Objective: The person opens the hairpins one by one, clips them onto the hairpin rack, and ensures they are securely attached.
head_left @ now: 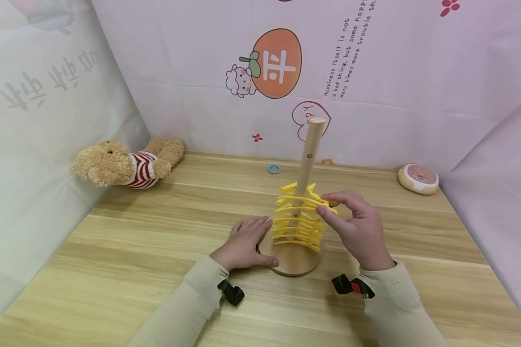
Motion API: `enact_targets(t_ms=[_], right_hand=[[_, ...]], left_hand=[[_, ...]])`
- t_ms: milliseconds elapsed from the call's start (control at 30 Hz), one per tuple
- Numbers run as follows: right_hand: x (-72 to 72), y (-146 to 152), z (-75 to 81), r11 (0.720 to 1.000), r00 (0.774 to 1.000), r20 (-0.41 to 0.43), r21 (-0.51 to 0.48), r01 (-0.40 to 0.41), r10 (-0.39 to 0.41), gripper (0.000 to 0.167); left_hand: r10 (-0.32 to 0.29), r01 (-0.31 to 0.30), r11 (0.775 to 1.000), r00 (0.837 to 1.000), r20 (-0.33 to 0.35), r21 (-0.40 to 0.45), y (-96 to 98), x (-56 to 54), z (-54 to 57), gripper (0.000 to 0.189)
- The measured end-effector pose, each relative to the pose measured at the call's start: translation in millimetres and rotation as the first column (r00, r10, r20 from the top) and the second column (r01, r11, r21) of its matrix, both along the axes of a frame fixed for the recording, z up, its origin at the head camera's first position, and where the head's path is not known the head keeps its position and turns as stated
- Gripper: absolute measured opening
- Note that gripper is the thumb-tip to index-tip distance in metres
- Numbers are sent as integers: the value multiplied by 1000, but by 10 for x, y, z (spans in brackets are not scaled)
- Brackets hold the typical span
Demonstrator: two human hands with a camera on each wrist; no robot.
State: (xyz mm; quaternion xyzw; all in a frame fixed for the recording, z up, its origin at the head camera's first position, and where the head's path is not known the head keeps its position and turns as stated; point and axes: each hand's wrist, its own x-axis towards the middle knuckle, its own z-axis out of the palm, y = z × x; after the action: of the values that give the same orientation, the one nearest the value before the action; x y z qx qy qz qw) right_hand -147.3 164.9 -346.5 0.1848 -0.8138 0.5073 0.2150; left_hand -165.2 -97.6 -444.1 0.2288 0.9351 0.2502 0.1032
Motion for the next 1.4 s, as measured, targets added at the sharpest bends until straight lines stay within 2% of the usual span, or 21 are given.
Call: enact_targets(t_ms=[467,900,1400], right_hand=[[-33,-9,-45,1000,1000,-5,-26,-2,2,21],[-31,-20,-31,1000,1000,6,-10,5,-5,21],[-10,-22,-18,999,1000,26,-36,6,-5,21]], left_hand=[[-7,7,1000,1000,-4,10,-5,0,7,106],[-6,6,1000,1000,-10,8,-14,6,10,106],[-7,7,1000,1000,-13,3,-8,6,14,106]])
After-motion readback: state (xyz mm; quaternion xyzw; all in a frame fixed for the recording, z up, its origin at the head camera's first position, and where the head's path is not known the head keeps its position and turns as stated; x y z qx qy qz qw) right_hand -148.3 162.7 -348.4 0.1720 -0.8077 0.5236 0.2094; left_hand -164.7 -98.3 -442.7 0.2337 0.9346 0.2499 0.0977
